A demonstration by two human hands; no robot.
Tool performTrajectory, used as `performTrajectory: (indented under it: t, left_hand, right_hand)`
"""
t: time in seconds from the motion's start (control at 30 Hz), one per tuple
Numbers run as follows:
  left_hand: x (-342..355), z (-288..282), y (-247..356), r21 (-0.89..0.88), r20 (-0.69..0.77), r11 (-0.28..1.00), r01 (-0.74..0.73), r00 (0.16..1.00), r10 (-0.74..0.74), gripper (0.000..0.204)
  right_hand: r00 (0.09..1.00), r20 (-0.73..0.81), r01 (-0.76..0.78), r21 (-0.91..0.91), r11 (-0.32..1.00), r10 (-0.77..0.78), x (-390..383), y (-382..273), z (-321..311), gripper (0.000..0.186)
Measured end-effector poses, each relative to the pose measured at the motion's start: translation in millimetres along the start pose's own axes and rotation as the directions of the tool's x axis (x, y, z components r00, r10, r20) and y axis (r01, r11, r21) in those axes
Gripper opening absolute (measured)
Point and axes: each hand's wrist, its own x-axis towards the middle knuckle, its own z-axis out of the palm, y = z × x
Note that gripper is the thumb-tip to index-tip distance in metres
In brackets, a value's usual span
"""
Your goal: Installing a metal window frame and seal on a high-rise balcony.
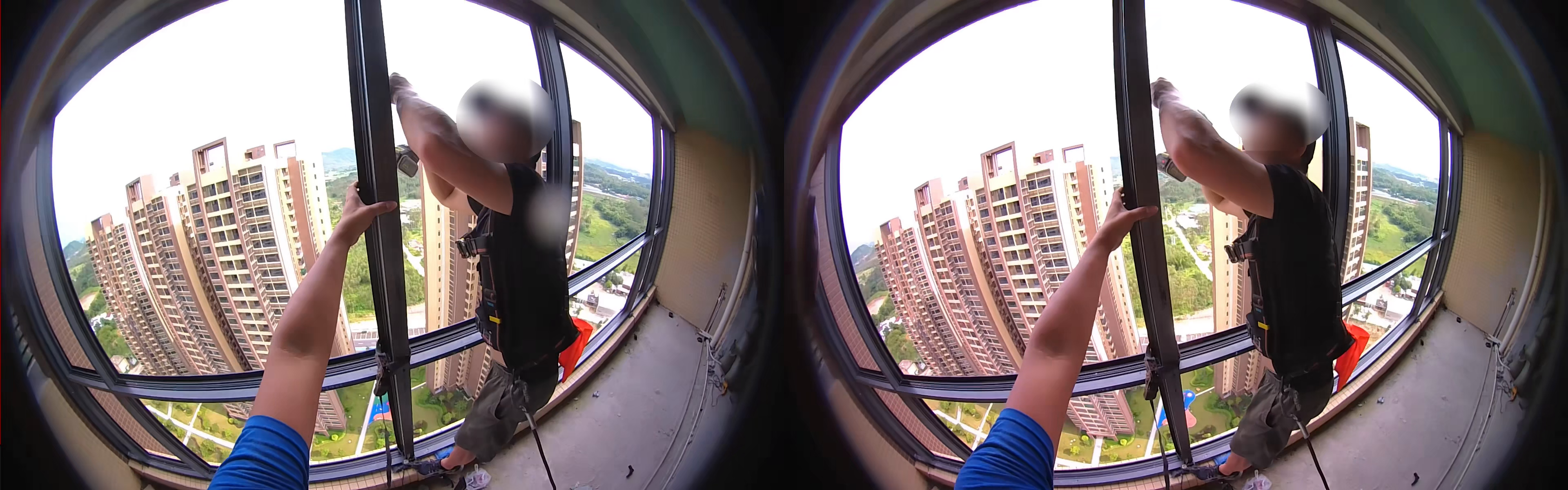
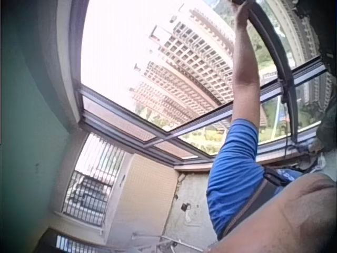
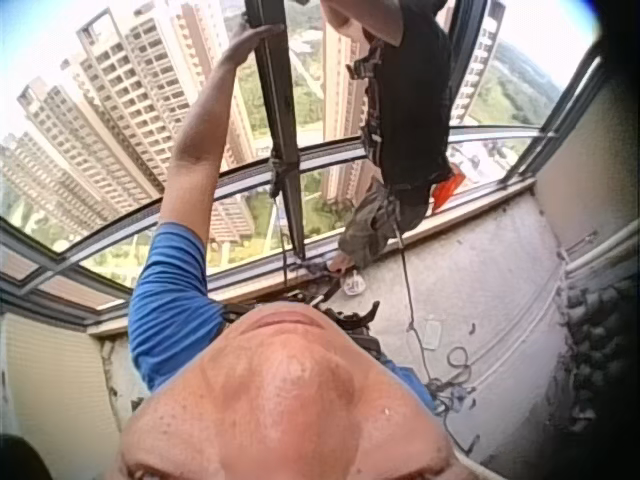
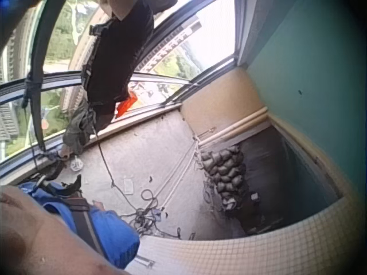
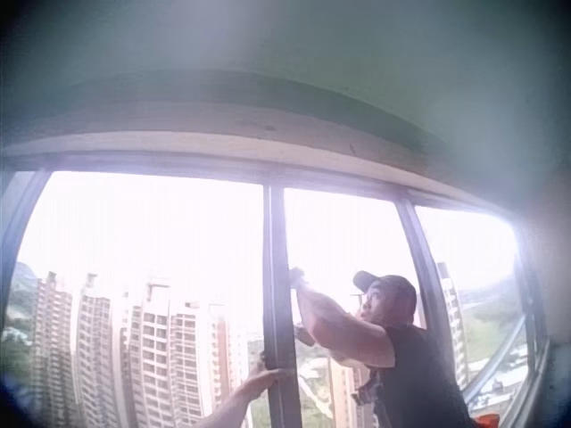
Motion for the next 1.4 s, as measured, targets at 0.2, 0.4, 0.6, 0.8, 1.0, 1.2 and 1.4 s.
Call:
performTrajectory:
  t: [0.2, 0.4, 0.6, 0.8, 1.0, 1.2, 1.4]
  left_hand:
    - [-6.4, 8.5, 3.6, -0.053, -0.010, 0.999, -0.003, 1.000, 0.002, 0.107]
    - [-9.8, 12.9, 8.8, -0.056, 0.029, 0.998, 0.039, 0.999, -0.037, 0.112]
    - [4.2, 7.9, -11.4, -0.059, 0.048, 0.998, 0.012, 0.999, -0.010, 0.110]
    - [2.6, 13.3, -16.9, -0.081, 0.034, 0.997, -0.011, 0.999, 0.013, 0.110]
    - [1.6, 18.8, -22.0, -0.086, 0.007, 0.995, -0.059, 0.998, 0.060, 0.107]
    - [4.2, 19.6, 8.8, -0.071, 0.072, 0.996, -0.049, 0.996, 0.054, 0.105]
    - [12.6, 14.9, 29.7, 0.103, 0.071, 0.994, -0.034, 0.997, 0.027, 0.097]
  right_hand:
    - [1.000, 0.004, -0.011, -0.002, 1.000, 0.011, 12.9, 1.3, 0.3, 0.038]
    - [1.000, -0.017, 0.004, 0.010, 1.000, -0.004, 11.1, 10.0, 0.6, 0.037]
    - [0.997, -0.056, 0.056, 0.033, 0.998, -0.054, -21.6, 18.9, -3.8, 0.037]
    - [0.991, -0.083, 0.106, 0.006, 0.994, -0.105, -44.4, 19.2, -22.3, 0.036]
    - [0.891, -0.093, 0.442, -0.044, 0.896, -0.444, -28.9, -106.8, -70.9, 0.035]
    - [0.381, 0.041, 0.917, -0.143, 0.372, -0.924, -151.0, -333.3, -67.7, 0.044]
    - [0.272, 0.399, 0.962, -0.078, 0.263, -0.876, -256.3, -459.3, -1.2, 0.063]
